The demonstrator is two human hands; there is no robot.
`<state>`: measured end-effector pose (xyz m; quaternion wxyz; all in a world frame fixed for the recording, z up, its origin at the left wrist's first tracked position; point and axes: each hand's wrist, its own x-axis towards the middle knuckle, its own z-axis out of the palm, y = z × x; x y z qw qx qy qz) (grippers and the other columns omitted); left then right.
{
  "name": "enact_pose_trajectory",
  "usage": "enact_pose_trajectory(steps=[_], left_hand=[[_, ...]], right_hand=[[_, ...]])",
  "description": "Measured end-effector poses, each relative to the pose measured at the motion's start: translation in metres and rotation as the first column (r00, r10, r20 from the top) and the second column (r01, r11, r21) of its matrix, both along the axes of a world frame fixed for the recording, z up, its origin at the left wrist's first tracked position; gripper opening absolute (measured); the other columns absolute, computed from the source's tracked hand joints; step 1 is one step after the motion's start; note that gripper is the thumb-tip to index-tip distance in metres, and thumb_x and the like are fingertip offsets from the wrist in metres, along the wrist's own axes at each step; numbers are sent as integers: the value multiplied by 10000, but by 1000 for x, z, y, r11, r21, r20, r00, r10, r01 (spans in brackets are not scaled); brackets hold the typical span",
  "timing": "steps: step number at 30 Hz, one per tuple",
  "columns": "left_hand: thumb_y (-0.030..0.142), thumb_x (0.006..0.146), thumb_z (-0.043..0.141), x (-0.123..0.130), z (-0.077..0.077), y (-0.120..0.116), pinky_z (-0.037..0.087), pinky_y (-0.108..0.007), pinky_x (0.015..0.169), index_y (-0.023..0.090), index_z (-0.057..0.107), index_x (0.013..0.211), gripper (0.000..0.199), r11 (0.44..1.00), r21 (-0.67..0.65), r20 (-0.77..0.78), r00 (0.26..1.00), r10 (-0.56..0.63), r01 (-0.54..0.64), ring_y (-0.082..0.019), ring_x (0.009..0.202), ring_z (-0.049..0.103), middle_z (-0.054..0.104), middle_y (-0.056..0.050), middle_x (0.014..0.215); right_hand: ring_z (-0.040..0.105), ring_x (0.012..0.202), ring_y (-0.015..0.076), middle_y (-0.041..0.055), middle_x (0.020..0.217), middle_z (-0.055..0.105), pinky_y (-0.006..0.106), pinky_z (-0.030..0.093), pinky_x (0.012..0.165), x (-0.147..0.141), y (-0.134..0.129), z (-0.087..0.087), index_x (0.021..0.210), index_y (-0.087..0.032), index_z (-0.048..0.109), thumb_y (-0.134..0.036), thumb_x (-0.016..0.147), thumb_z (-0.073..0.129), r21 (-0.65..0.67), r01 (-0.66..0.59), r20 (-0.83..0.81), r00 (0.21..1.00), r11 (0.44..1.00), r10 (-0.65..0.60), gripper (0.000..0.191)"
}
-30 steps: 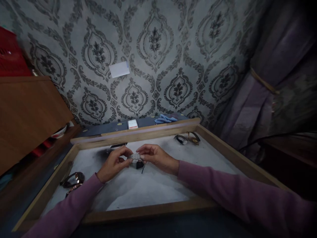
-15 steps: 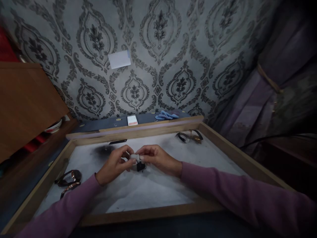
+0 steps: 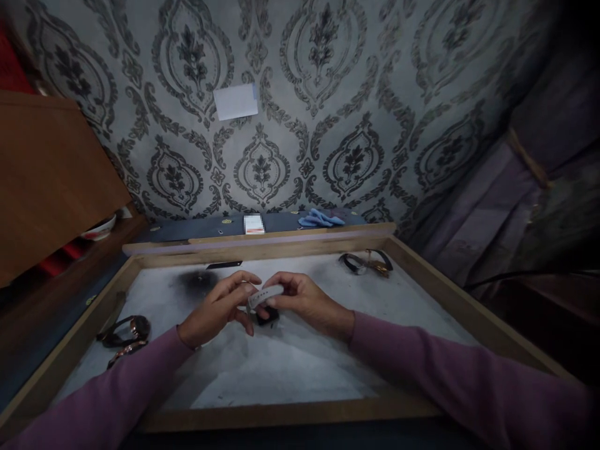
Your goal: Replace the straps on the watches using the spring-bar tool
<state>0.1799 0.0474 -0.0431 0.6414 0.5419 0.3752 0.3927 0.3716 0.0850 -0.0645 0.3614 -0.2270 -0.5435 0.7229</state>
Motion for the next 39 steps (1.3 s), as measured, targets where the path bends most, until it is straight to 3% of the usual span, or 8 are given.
enact_pose_trajectory(steps=[4, 13, 19, 25, 31, 36, 39], left_hand=[[270, 747, 724, -5, 1, 3, 525, -212, 508, 139, 618, 994, 300, 993, -96, 77, 995, -60, 67, -167, 744, 642, 654, -59, 820], [231, 725, 760, -6, -3, 5, 451, -207, 526, 127, 644, 947, 272, 990, -135, 90, 995, -32, 44, -129, 633, 627, 684, -54, 751], [208, 740, 713, -1, -4, 0, 445, -203, 533, 144, 604, 932, 230, 992, -58, 26, 994, -109, 110, -122, 634, 604, 663, -34, 742], [262, 762, 692, 3, 0, -4, 473, -204, 552, 167, 585, 942, 230, 996, 51, -54, 996, -72, 75, -132, 729, 587, 583, -24, 858], [391, 808, 672, 3, -1, -4, 439, -187, 518, 183, 596, 987, 284, 989, 125, -192, 980, -60, 85, -125, 699, 500, 537, -11, 810], [338, 832, 647, 4, 0, -6, 441, -245, 689, 241, 683, 1062, 252, 943, 308, -347, 938, -10, 125, -190, 951, 508, 565, -41, 1001], [324, 822, 661, 6, 2, -7, 431, -258, 706, 231, 721, 964, 180, 940, 322, -345, 938, 6, 112, -175, 896, 509, 525, -33, 951]], right_hand=[[635, 696, 145, 14, 733, 700, 285, 447, 714, 2, 3, -1, 838, -147, 623, -293, 663, 818, -10, 69, -4, 998, 998, -69, 299], [569, 652, 122, -4, 736, 671, 260, 394, 640, 5, 6, -7, 862, -169, 631, -270, 643, 796, -54, 48, -1, 999, 997, -48, 292], [497, 544, 94, -33, 607, 619, 217, 333, 524, 4, 6, -10, 741, -167, 624, -216, 612, 745, 3, 94, 122, 988, 996, -94, 184], [584, 615, 124, -34, 651, 655, 241, 454, 605, -1, -1, -3, 710, -177, 617, -199, 600, 762, 83, 106, 132, 984, 991, -116, 183], [563, 618, 127, -15, 665, 647, 238, 436, 592, -2, -6, -1, 696, -167, 655, -295, 704, 712, 271, 21, 222, 972, 962, -83, 140], [632, 846, 218, 27, 792, 688, 312, 480, 765, 0, -7, -2, 787, -178, 699, -327, 753, 673, 405, -23, 266, 959, 914, -94, 155], [607, 800, 201, 26, 759, 671, 288, 470, 709, 0, -6, -6, 784, -165, 692, -361, 809, 637, 438, -49, 328, 938, 897, -109, 206]])
